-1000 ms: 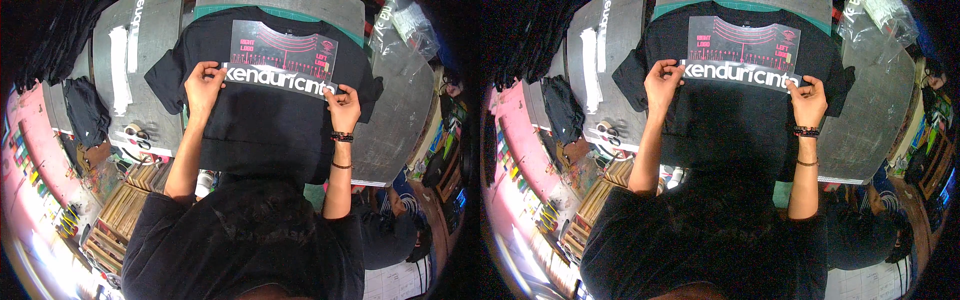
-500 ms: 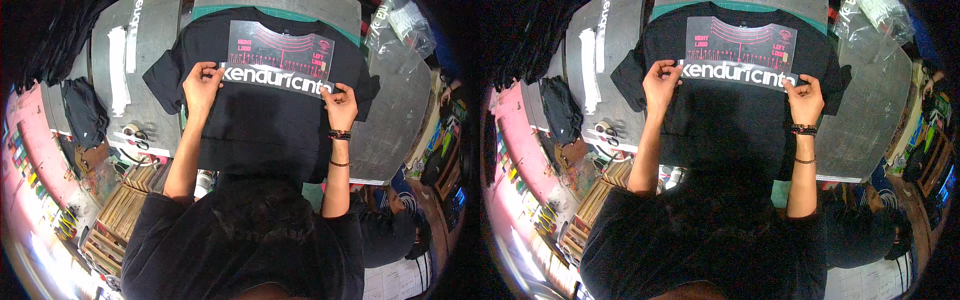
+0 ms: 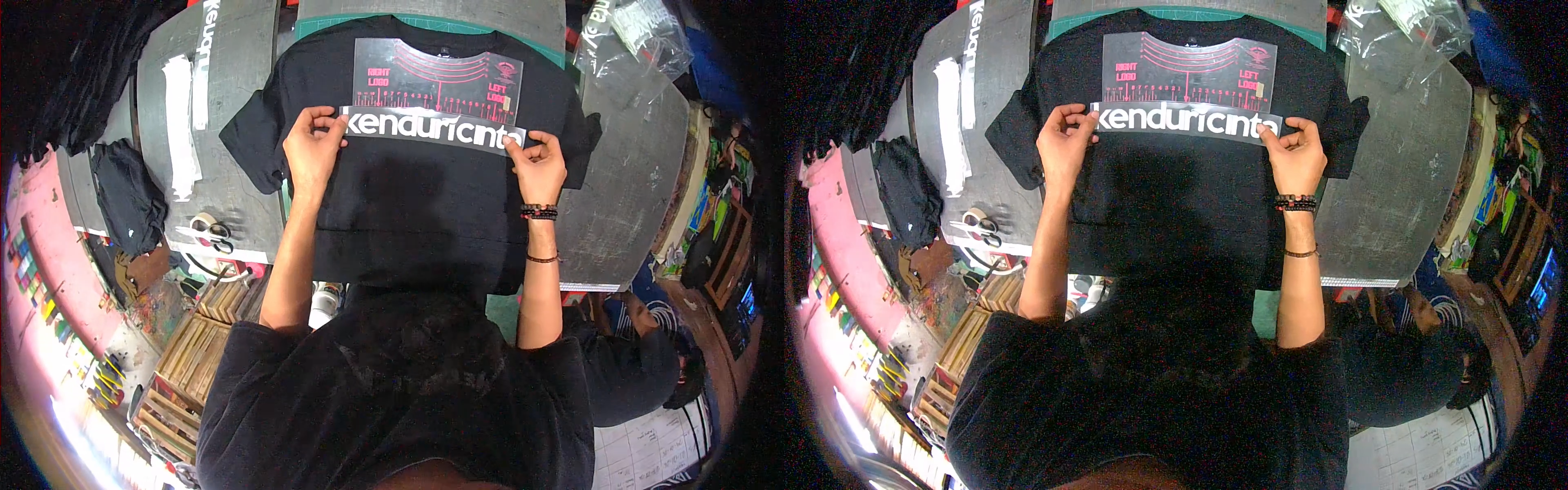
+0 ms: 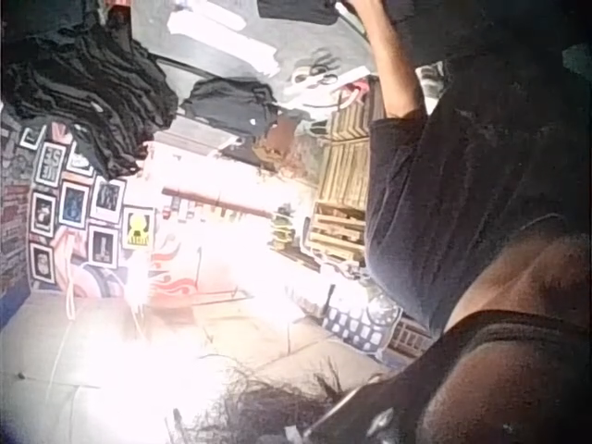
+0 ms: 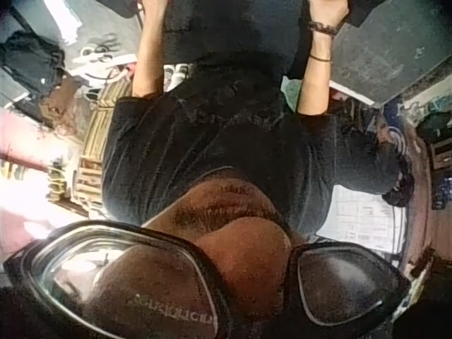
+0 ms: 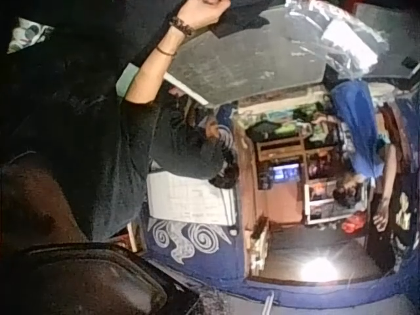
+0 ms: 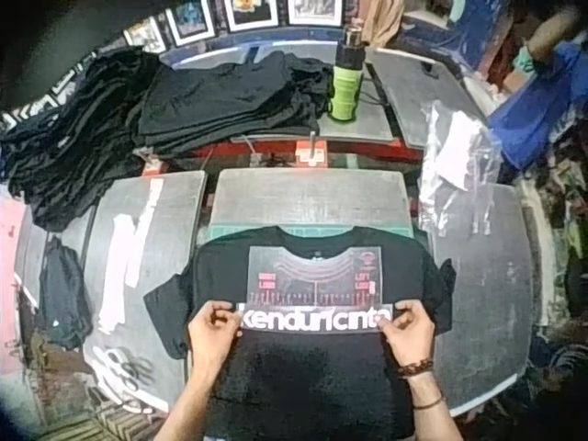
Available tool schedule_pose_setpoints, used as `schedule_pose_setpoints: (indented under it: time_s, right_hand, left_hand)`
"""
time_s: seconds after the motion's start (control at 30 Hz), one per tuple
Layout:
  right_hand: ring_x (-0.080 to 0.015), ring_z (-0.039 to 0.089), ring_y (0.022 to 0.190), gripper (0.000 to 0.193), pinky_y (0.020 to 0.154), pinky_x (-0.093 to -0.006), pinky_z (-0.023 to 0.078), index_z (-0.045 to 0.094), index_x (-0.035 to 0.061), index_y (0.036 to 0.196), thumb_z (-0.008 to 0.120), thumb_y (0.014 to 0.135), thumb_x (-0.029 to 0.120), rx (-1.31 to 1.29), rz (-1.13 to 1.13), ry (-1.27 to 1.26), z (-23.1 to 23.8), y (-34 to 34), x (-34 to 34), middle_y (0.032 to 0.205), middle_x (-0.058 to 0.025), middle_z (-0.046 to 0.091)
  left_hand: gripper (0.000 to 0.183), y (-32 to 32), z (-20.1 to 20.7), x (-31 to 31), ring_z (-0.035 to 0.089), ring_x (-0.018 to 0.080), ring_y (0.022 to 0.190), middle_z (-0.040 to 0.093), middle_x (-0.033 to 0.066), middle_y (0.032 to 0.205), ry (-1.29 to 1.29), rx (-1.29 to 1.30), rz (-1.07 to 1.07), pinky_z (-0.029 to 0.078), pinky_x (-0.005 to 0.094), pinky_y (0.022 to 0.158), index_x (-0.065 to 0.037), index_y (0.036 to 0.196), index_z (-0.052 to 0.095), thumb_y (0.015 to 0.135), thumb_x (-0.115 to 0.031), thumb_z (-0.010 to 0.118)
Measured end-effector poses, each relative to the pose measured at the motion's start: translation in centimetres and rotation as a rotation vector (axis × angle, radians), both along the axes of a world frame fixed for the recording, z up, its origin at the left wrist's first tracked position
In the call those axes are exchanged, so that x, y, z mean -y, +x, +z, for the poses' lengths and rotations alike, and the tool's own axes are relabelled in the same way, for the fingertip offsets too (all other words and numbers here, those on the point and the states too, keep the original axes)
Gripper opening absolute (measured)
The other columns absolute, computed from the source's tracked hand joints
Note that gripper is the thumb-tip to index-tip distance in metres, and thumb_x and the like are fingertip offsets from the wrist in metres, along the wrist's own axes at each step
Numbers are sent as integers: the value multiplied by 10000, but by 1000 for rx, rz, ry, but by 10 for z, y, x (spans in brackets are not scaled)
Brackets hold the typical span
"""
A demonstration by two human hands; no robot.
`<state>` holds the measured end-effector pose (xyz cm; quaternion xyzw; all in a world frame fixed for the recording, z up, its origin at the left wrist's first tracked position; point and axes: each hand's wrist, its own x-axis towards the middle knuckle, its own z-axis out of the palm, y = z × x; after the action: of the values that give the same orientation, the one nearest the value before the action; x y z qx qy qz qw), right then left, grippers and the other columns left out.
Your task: Aligning a t-shirt and placement guide on a screen printing station.
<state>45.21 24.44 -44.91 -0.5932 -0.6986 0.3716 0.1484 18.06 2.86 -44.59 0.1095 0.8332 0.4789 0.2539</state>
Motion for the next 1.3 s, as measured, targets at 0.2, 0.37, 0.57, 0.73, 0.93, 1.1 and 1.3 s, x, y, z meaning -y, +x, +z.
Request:
schedule_pose_setpoints:
  time_s: [0.2,0.37,0.57,0.73,0.93,1.1,1.3]
  right_hand:
    - [-87,616,599,456,590,-253,494,667,22,1032,915,761,292,-9,-11,-12,0,-2,0,684,-22,679]
    - [-81,616,607,459,591,-252,492,664,20,1034,914,761,292,-24,-17,-21,0,0,0,682,-22,676]
    - [-104,631,613,457,596,-277,500,667,23,1028,905,765,311,14,-12,-6,1,-1,3,659,-26,663]
    - [-180,631,580,484,596,-338,508,672,28,1017,883,776,391,146,34,72,13,-3,7,640,-45,641]
    - [-265,653,685,292,652,-413,533,685,69,1021,792,869,294,25,132,354,38,-6,31,864,-91,637]
    - [-343,634,855,123,775,-454,512,693,54,983,664,870,90,-3,642,642,40,-41,66,914,-131,664]
    - [-315,674,889,170,782,-424,554,715,60,955,601,851,129,180,725,352,24,-76,95,901,-127,696]
  left_hand:
    - [287,0,1,1,685,88,646,719,69,825,-19,2,17,536,232,567,59,1089,680,877,-99,793]
    - [276,1,2,-2,678,83,643,712,61,819,5,-12,19,533,228,559,55,1079,683,875,-94,795]
    - [259,5,5,-1,667,79,622,703,49,804,-5,-46,14,521,227,551,48,1054,688,866,-92,797]
    - [232,7,1,4,652,83,588,679,47,757,-42,-161,-26,510,243,543,41,1042,691,875,-92,782]
    - [145,35,14,6,642,249,631,641,83,857,-78,-614,-184,524,383,610,-70,1020,676,919,-159,730]
    - [174,95,18,-21,612,321,998,654,87,1033,-64,-773,-665,493,439,858,-87,1060,680,926,-197,688]
    - [281,102,0,-17,591,339,1116,658,143,1162,-179,-901,-652,448,480,970,-45,1136,697,874,-137,656]
